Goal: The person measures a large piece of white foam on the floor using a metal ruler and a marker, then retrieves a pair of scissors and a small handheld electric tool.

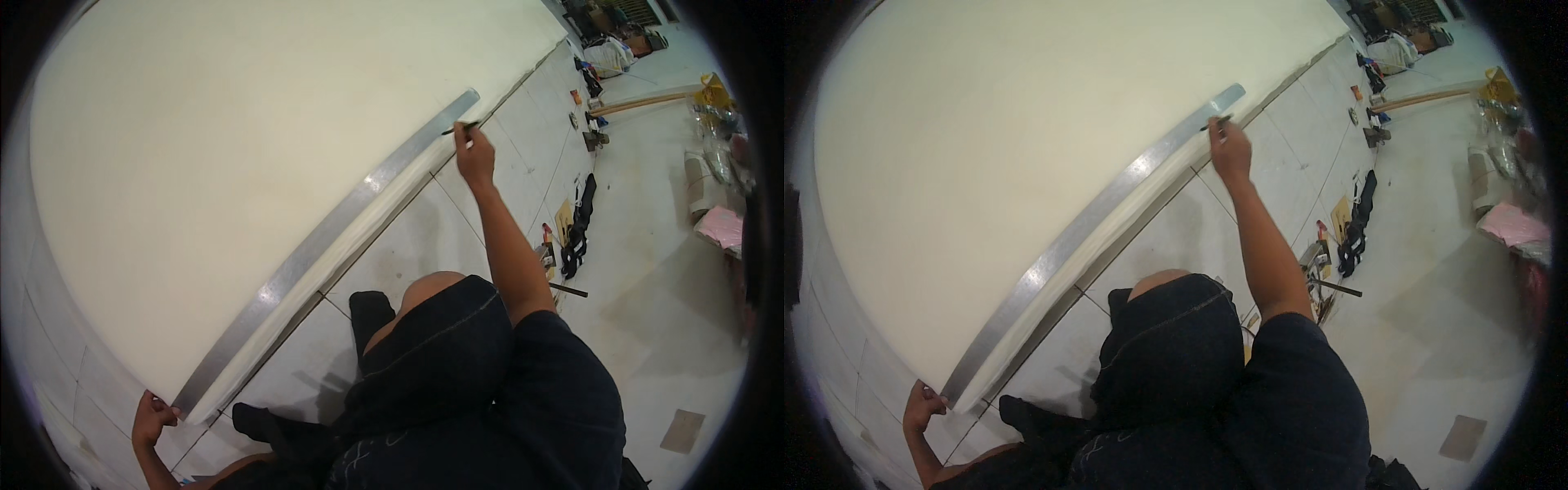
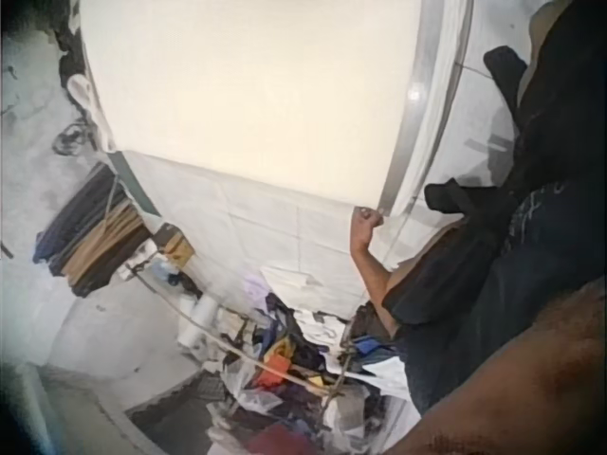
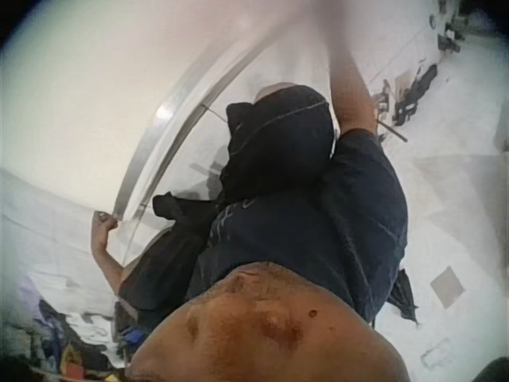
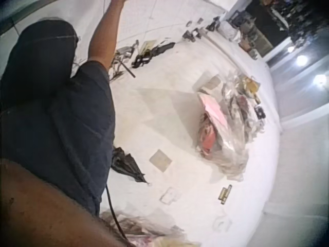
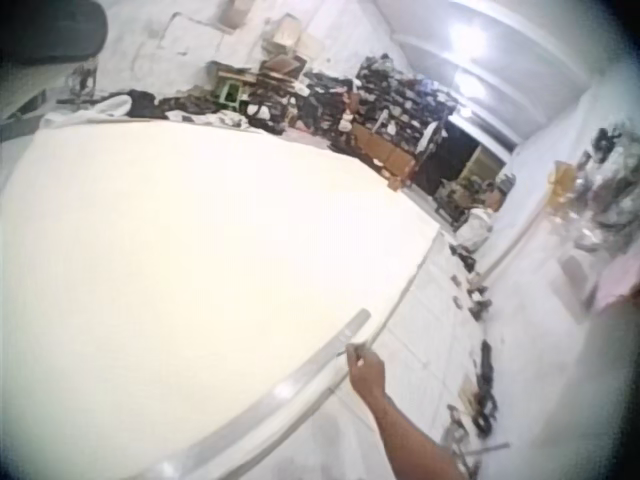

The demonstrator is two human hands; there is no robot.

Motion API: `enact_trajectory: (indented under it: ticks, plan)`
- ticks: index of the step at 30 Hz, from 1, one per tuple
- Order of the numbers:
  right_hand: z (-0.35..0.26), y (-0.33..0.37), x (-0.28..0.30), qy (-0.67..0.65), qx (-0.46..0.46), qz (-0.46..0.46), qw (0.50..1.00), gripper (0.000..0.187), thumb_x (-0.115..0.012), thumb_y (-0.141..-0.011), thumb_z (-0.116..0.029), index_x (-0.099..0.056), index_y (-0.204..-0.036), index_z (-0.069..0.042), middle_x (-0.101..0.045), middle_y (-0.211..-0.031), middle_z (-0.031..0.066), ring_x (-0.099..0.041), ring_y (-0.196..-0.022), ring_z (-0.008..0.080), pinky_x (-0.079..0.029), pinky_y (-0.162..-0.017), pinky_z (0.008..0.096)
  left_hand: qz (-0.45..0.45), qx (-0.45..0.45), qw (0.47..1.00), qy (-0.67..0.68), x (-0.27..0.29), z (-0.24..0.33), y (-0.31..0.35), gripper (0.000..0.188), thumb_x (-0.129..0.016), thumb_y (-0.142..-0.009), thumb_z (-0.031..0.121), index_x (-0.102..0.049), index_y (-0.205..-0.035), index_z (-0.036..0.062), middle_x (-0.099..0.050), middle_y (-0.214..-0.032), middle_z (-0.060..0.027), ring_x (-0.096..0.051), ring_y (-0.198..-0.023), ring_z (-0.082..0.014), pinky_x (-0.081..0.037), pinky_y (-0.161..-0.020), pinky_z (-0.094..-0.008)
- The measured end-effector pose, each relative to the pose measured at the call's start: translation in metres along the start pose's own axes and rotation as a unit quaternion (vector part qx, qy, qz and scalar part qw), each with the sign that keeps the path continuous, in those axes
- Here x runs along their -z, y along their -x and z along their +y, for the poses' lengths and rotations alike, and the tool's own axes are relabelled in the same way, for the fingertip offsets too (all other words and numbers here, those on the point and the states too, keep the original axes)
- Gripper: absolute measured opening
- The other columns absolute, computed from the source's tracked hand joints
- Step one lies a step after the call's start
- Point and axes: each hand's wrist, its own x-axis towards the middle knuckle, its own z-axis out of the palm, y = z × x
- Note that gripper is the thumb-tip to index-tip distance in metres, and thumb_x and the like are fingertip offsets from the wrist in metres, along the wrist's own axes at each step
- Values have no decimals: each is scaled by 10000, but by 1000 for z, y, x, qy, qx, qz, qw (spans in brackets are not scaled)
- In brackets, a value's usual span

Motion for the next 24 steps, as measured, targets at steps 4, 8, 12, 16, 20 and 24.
enact_trajectory:
  ticks: [4, 8, 12, 16, 20, 24]
  plan:
    - [-41, 55, 4, 17, 203, -23, 979, 189, -704, -797, -131, -676, -975, -71, -689, -924, 102, -650, -819, 274, -479, -727, 370, -25, -7, 1000, -4, -4, 3, -7, 617, -726, -646, -5, -441, -1192, -40, -609, -744, -115, -601, -566, -188, -529, -514, -311]
    - [-91, 102, 6, 3, 285, -80, 955, 249, -740, -748, -98, -672, -988, -87, -689, -926, 83, -643, -828, 241, -455, -708, 354, -40, -14, 999, -3, -13, 11, -9, 645, -726, -644, -10, -434, -1219, -23, -618, -754, -117, -607, -572, -188, -534, -520, -313]
    - [-136, 122, -3, -68, 297, -143, 942, 265, -747, -744, -87, -676, -1000, -90, -689, -931, 72, -645, -855, 226, -465, -737, 349, -27, -25, 999, 11, -1, -12, -4, 642, -708, -665, -6, -434, -1246, -7, -637, -818, -132, -631, -659, -213, -544, -571, -332]
    - [-144, 128, -3, -207, 216, -233, 925, 170, -691, -853, -57, -671, -1020, -38, -693, -956, 70, -620, -800, 138, -463, -686, 245, -27, -24, 998, -45, 8, -8, 6, 626, -747, -722, 105, -450, -1260, -12, -645, -865, -141, -636, -729, -222, -537, -633, -357]
    - [-230, 94, 25, -195, 297, -391, 849, 115, -680, -858, -79, -635, -950, -27, -680, -865, 84, -617, -737, 129, -460, -630, 276, -94, -63, 993, -35, 1, 20, -3, 580, -753, -765, 127, -449, -1243, 5, -562, -754, -56, -537, -646, -139, -487, -582, -288]
    - [-343, 133, 9, -142, 524, -561, 625, 180, -673, -815, -86, -615, -983, -59, -667, -918, 96, -657, -851, 228, -522, -742, 370, -119, -42, 992, -29, 16, 1, 8, 603, -763, -743, 131, -466, -1253, 6, -576, -798, -55, -548, -670, -147, -494, -613, -286]
